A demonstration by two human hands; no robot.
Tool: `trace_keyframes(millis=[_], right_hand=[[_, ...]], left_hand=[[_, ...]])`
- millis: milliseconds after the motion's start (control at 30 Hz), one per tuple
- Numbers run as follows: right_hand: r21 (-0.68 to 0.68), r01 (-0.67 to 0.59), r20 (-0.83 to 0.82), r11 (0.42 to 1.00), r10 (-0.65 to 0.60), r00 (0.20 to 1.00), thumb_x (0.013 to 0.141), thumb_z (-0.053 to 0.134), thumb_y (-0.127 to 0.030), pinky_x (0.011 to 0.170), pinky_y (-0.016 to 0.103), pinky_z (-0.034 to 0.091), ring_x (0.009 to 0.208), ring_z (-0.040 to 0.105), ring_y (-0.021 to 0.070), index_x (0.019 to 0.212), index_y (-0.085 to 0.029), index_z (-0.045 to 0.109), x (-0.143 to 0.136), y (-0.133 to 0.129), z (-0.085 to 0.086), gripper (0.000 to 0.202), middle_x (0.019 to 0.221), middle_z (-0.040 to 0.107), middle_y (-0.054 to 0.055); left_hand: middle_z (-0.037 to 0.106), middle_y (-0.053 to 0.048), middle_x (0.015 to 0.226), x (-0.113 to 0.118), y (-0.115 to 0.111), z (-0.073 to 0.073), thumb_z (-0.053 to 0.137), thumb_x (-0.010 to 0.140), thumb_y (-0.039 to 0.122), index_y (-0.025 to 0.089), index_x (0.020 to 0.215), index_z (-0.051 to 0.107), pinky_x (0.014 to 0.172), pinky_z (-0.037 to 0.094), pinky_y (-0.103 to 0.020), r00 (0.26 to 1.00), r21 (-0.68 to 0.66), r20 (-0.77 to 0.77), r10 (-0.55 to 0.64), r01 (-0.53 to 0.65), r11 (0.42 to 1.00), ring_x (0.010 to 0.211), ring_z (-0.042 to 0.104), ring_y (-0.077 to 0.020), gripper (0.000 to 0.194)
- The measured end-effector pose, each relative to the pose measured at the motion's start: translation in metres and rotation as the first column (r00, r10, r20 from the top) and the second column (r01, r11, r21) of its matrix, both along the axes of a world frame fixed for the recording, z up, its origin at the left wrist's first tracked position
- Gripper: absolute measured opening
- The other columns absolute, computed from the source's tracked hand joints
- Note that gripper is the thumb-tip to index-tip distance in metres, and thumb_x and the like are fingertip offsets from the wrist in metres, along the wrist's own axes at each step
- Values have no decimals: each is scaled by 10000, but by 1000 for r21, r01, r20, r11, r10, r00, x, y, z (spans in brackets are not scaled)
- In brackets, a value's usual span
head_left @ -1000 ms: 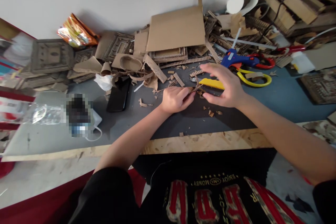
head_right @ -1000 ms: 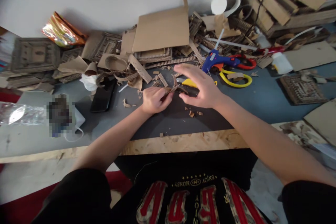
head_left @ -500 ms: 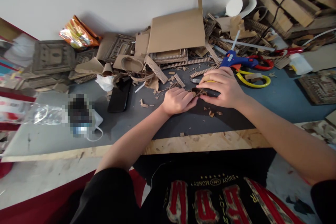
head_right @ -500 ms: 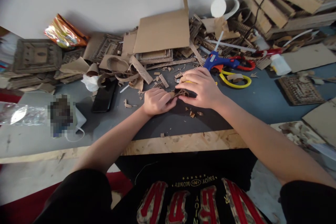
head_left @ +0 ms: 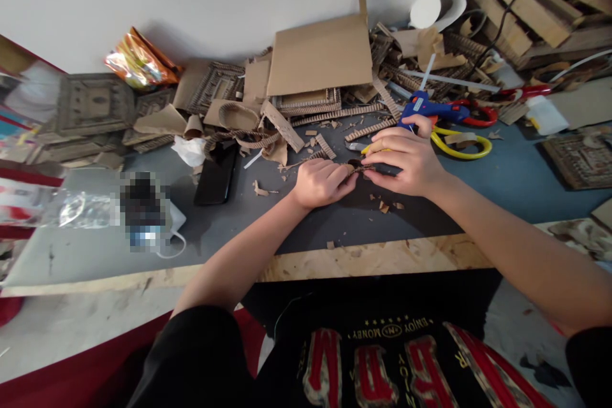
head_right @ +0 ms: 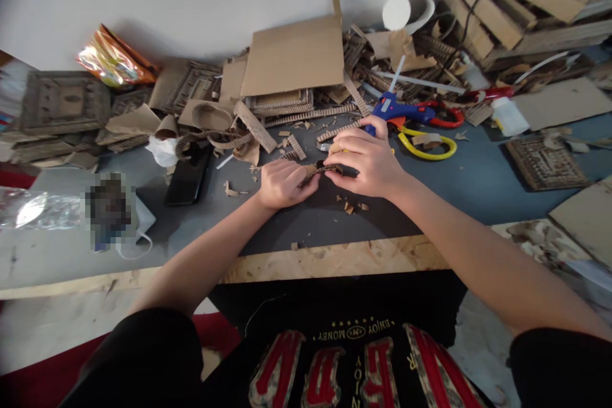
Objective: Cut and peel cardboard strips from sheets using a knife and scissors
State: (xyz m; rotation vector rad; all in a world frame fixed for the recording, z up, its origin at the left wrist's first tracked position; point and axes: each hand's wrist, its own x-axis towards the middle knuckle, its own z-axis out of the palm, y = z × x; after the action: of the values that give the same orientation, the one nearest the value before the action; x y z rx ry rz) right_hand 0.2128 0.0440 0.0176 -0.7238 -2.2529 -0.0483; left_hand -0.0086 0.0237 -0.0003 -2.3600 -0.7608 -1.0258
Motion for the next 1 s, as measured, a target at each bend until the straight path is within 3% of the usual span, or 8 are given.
trace_keyframes(millis=[400,733,1000], right_hand=[[-32,3,-27,999,-4,1000,811,634,-261,971,461,362,938,681,195,858,-306,702,-1,-1,-1,94,916,748,-48],[-78,-91,-89,993,84,992,775,625,-339,927,421,413,924,677,206,873,-269,696,-3,-4,2,140,907,741,-5],[-69,-82,-144,994,72,987,765,662,-288,902,392,425,918,679,201,877,-248,679,-6,-3,0,120,902,735,-5]], left_hand=[[556,35,489,0,1,-2,597,889,257,181,653,559,446,332,-244,998,-44,46,-32,34,998,437,523,-90,251],[580,34,506,0,-1,0,623,869,234,171,683,581,448,332,-239,996,-66,74,-47,52,996,438,522,-87,201],[574,43,508,0,0,-1,617,875,236,166,705,584,447,321,-240,997,-54,63,-47,50,997,437,521,-80,186]])
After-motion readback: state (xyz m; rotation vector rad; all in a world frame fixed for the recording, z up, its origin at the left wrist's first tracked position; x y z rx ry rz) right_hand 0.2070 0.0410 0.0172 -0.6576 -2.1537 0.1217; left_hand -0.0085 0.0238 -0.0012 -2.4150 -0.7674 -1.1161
